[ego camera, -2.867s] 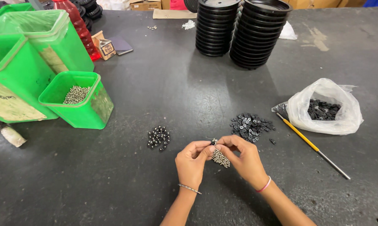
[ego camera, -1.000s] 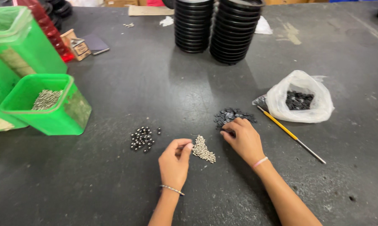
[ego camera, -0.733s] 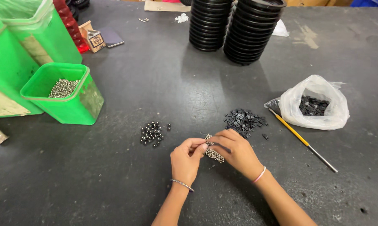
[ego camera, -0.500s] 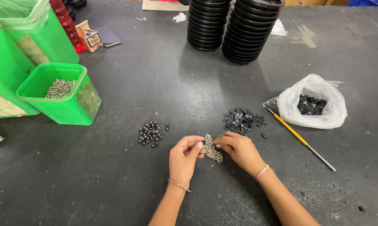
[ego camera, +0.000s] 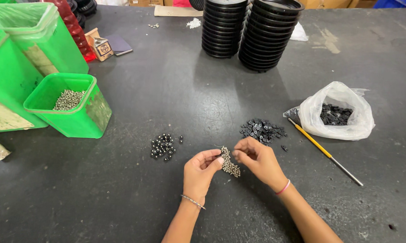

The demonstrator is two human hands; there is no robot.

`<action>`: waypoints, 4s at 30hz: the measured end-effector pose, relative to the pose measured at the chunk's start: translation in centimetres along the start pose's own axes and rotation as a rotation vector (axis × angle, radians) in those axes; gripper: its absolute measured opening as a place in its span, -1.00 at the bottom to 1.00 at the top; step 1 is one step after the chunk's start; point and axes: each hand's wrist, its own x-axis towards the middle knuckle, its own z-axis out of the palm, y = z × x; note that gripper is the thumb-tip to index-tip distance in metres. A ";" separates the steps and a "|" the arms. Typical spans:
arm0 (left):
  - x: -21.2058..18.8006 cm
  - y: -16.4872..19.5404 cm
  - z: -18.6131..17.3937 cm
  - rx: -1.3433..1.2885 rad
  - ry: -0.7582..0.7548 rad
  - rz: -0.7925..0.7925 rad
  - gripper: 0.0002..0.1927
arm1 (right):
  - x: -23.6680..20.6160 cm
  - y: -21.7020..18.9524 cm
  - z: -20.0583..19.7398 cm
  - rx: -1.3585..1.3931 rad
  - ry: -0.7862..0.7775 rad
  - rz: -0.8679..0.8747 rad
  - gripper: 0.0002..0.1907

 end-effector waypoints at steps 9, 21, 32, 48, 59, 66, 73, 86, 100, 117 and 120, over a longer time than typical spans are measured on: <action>-0.2 0.4 -0.2 -0.049 0.072 -0.064 -0.77 | -0.6 0.3 0.8 0.190 -0.060 -0.063 -0.79; -0.4 0.1 0.6 -0.093 0.042 -0.084 -0.83 | -0.6 0.3 1.5 0.178 -0.080 -0.139 -0.86; -0.5 0.2 0.7 0.005 -0.006 0.039 -0.85 | -0.5 0.6 1.3 0.321 -0.121 -0.058 -0.78; -0.5 -0.2 0.5 0.034 -0.015 0.073 -0.82 | -0.3 1.4 1.8 0.242 -0.081 -0.035 -0.75; -0.4 0.5 0.8 -0.249 0.008 0.014 -0.81 | 1.0 0.0 -0.2 0.013 0.042 -0.119 -0.66; -0.7 2.2 0.4 -0.398 0.014 -0.073 -0.90 | 2.3 1.5 0.8 -0.541 0.010 -0.442 -0.75; -0.8 2.2 0.3 -0.471 -0.043 -0.102 -0.86 | 2.5 1.2 1.3 -0.636 0.020 -0.484 -0.81; 0.2 -0.2 -1.0 -0.427 -0.054 -0.096 -0.82 | 1.7 1.7 0.8 -0.128 0.144 -0.113 -0.86; 0.6 -1.7 -1.0 -0.158 0.045 0.089 -0.96 | 0.3 0.8 0.7 0.338 -0.027 0.014 -0.84; -0.4 0.7 0.5 -0.081 0.046 -0.050 -0.84 | -1.2 -1.0 2.1 0.142 0.010 -0.110 -0.83; -0.4 0.4 0.5 -0.106 0.026 -0.059 -0.85 | -1.3 -1.2 2.2 0.076 0.045 -0.175 -0.84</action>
